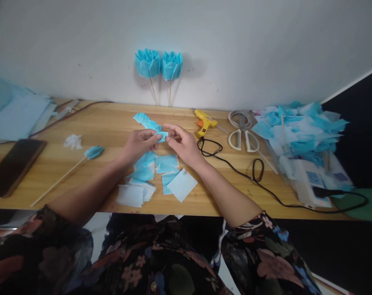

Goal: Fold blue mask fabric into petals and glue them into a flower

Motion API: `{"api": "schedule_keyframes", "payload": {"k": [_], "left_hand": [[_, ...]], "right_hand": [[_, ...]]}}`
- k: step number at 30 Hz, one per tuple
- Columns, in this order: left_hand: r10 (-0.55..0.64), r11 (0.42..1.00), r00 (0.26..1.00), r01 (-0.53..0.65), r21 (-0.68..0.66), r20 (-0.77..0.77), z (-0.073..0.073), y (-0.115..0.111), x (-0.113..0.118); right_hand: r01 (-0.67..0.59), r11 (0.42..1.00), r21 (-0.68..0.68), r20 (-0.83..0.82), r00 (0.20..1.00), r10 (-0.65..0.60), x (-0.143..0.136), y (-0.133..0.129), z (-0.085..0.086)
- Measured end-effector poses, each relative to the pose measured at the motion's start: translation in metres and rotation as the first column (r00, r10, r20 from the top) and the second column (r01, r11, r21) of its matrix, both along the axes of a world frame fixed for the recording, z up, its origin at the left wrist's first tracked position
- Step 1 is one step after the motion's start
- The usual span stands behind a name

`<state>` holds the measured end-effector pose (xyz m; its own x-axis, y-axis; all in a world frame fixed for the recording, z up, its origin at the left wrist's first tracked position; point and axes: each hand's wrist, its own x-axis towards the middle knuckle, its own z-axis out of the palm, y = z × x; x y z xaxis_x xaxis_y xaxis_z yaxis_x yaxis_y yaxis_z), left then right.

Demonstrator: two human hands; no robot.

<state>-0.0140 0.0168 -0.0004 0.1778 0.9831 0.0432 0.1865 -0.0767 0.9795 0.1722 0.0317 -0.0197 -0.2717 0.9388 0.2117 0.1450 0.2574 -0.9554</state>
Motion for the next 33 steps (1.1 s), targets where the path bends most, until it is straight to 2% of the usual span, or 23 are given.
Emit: {"api": "schedule_keyframes", "payload": {"k": [5,9,14,17,26,33], "left_hand": [[-0.082,0.992,0.988,0.094,-0.084,0.129,0.0009,0.0035,-0.0026],[-0.064,0.991,0.981,0.085,-0.108,0.184,-0.0015,0.0071,-0.0036],[-0.080,0.997,0.993,0.080,-0.001,0.084,-0.0007,0.0039,0.0004],[-0.049,0.998,0.999,0.049,0.038,0.014,0.0008,0.0014,0.0019],[-0.005,0.994,0.998,0.012,-0.105,0.066,0.0051,0.0019,-0.0006],[-0.022,0.999,0.999,0.020,-0.041,-0.035,0.0049,0.0010,-0.0013]], "right_hand": [[-0.003,0.999,-0.034,-0.066,0.998,0.001,0.0009,0.0013,0.0027],[0.019,0.997,-0.068,-0.095,0.995,-0.026,0.0013,0.0038,0.0024],[0.017,0.998,-0.064,-0.093,0.995,-0.023,-0.0011,0.0015,0.0035],[0.015,0.999,-0.052,-0.070,0.997,-0.019,-0.0023,-0.0016,0.0061],[-0.060,0.993,-0.100,-0.093,0.994,0.051,-0.0014,-0.0044,0.0082],[-0.106,0.988,-0.112,-0.118,0.989,0.093,0.0026,-0.0006,0.0084]]}}
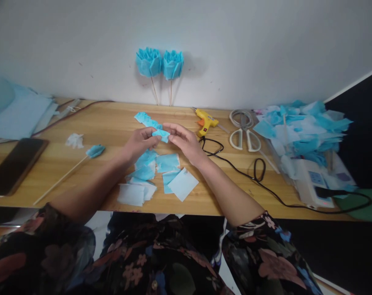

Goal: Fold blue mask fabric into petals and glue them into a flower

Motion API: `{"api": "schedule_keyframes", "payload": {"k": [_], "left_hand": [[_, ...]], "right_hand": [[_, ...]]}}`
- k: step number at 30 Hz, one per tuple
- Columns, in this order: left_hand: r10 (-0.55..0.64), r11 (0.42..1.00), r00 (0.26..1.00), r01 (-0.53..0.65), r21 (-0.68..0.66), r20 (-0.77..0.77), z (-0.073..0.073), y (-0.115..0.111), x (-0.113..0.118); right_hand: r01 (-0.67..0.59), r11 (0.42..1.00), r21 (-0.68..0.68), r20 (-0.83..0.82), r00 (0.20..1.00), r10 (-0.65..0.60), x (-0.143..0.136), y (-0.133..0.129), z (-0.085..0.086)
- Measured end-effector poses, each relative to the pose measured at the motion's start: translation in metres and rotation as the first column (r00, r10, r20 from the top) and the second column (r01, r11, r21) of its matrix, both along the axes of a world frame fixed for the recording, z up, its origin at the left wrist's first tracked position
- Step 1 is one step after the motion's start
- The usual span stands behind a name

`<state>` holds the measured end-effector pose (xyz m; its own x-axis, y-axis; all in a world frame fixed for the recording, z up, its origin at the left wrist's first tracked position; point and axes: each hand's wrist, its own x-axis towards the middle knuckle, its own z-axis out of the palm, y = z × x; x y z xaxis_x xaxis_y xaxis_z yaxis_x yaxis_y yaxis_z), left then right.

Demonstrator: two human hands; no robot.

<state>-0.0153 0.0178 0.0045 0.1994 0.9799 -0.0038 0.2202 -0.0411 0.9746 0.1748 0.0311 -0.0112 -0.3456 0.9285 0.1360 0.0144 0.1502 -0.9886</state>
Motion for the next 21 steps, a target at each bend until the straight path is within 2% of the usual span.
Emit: {"api": "schedule_keyframes", "payload": {"k": [8,11,17,21], "left_hand": [[-0.013,0.992,0.986,0.034,0.120,-0.165,-0.0002,-0.0033,0.0004],[-0.012,0.992,0.993,0.027,0.122,-0.117,-0.0002,-0.0031,0.0008],[-0.012,0.997,0.998,0.007,0.081,0.060,-0.0024,0.0000,0.0006],[-0.069,0.995,0.995,0.062,0.083,0.077,-0.0029,-0.0004,0.0021]], "right_hand": [[-0.027,0.997,0.071,0.127,0.992,0.018,-0.0014,-0.0006,-0.0019],[-0.008,0.996,0.088,0.148,0.989,-0.005,-0.0022,-0.0022,0.0001],[-0.037,0.996,0.087,0.120,0.992,0.027,-0.0029,-0.0026,0.0003],[0.012,0.996,0.084,0.068,0.998,-0.018,-0.0023,-0.0003,-0.0042]]}}
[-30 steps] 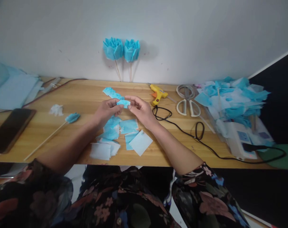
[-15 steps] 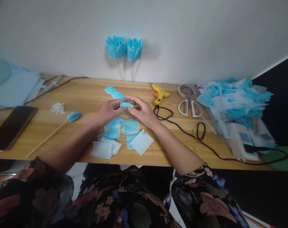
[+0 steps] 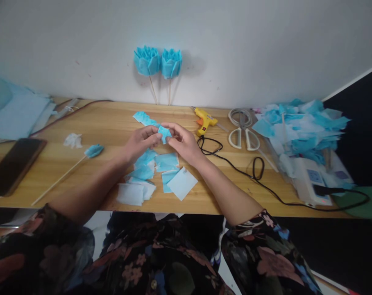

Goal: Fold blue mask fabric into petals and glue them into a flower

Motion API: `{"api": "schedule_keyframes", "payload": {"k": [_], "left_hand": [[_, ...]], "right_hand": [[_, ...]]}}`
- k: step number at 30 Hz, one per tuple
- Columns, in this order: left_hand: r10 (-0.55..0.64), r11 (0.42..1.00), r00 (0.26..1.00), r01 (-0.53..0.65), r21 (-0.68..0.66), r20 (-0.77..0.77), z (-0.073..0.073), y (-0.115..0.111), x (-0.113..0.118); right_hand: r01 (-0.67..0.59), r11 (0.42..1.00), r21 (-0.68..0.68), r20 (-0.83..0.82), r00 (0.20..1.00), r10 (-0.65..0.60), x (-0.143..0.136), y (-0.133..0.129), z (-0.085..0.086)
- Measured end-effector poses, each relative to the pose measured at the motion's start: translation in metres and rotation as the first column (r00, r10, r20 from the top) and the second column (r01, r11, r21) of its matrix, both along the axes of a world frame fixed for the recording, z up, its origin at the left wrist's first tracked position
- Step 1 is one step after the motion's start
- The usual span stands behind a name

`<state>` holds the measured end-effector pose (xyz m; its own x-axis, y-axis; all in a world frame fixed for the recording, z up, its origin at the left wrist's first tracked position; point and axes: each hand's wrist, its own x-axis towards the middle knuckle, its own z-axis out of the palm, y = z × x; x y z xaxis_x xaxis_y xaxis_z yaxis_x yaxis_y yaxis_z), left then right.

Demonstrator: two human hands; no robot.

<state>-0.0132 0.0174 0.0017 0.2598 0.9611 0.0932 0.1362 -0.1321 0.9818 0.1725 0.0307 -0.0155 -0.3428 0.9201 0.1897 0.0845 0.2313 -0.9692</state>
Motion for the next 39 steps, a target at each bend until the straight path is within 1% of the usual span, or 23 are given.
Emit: {"api": "schedule_keyframes", "payload": {"k": [2,5,10,12,15,20,25,28,32,35,39], "left_hand": [[-0.027,1.000,0.999,0.027,-0.003,-0.030,0.000,-0.001,0.001],[-0.025,1.000,0.998,0.024,-0.005,-0.056,0.001,-0.003,0.002],[0.010,1.000,0.998,-0.010,-0.002,-0.065,-0.001,-0.001,0.000],[0.018,1.000,0.997,-0.019,-0.012,-0.072,-0.002,0.000,0.000],[0.031,0.999,0.997,-0.032,-0.014,-0.068,-0.003,0.000,0.000],[0.031,0.999,0.996,-0.030,0.015,-0.078,-0.001,-0.001,0.001],[0.019,0.999,0.990,-0.013,0.046,-0.137,0.000,-0.002,0.001],[0.030,0.999,0.991,-0.024,0.046,-0.128,0.000,-0.002,0.001],[0.060,0.997,0.994,-0.055,0.053,-0.086,0.000,0.000,0.000],[0.024,0.999,0.996,-0.021,0.037,-0.090,0.001,-0.001,0.000],[-0.024,1.000,0.997,0.025,0.005,-0.073,-0.001,-0.003,0.002]], "right_hand": [[0.020,1.000,-0.010,-0.025,0.999,-0.020,0.000,0.000,-0.001],[0.020,0.999,-0.039,-0.048,0.999,-0.022,-0.001,0.000,-0.001],[-0.060,0.986,-0.153,-0.153,0.987,0.036,0.004,0.002,0.002],[-0.058,0.983,-0.177,-0.169,0.985,0.028,0.007,0.005,0.003],[-0.025,0.987,-0.161,-0.147,0.989,0.001,0.008,0.006,0.004],[-0.016,0.996,-0.093,-0.111,0.994,0.005,0.003,0.002,0.004],[0.012,1.000,-0.006,-0.010,1.000,-0.012,0.002,0.002,0.001],[0.040,0.999,0.016,0.015,0.999,-0.040,0.003,0.003,0.001],[0.082,0.997,0.007,-0.002,0.997,-0.082,0.003,0.002,0.003],[0.081,0.996,-0.023,-0.033,0.996,-0.081,0.000,0.000,0.004],[0.044,0.998,-0.051,-0.071,0.996,-0.048,-0.003,-0.002,0.003]]}}
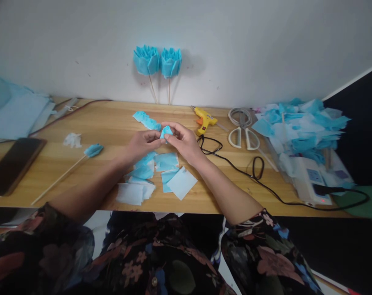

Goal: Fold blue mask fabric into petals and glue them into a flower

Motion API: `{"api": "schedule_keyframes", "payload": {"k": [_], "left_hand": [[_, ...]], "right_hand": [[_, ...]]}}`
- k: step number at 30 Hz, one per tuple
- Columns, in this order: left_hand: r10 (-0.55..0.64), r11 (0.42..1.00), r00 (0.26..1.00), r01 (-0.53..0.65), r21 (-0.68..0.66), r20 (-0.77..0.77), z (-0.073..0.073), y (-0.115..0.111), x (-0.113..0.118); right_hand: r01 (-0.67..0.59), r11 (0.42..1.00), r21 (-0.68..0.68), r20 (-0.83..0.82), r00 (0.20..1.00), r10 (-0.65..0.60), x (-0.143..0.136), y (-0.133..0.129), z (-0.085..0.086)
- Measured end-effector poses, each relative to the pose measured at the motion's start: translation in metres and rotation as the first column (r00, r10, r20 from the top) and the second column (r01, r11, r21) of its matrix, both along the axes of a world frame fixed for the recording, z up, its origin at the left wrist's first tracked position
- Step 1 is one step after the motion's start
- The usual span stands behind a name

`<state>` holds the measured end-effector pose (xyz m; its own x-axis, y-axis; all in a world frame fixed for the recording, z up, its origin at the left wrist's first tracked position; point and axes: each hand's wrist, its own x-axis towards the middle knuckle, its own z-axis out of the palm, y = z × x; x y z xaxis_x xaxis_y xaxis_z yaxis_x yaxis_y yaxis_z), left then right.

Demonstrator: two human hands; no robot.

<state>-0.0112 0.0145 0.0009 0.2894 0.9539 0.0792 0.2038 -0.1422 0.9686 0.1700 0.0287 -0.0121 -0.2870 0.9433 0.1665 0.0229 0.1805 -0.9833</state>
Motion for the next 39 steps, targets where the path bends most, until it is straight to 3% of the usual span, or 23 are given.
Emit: {"api": "schedule_keyframes", "payload": {"k": [7,15,24,39], "left_hand": [[0.051,0.997,0.998,-0.050,-0.055,0.024,-0.0082,0.0046,-0.0012],[0.039,0.999,0.999,-0.039,-0.030,0.022,-0.0090,0.0041,-0.0004],[0.076,0.997,0.997,-0.076,-0.022,0.002,-0.0045,0.0043,-0.0002],[0.004,1.000,1.000,-0.004,-0.020,0.028,-0.0048,0.0059,-0.0033]], "right_hand": [[-0.001,0.995,-0.096,-0.061,0.998,-0.005,0.0057,0.0038,0.0026],[-0.066,0.998,0.007,0.035,0.997,0.066,0.0034,0.0025,-0.0009],[-0.059,0.997,0.046,0.088,0.995,0.055,0.0040,0.0031,-0.0001],[-0.087,0.996,-0.027,0.000,0.996,0.087,0.0031,0.0058,-0.0042]]}}
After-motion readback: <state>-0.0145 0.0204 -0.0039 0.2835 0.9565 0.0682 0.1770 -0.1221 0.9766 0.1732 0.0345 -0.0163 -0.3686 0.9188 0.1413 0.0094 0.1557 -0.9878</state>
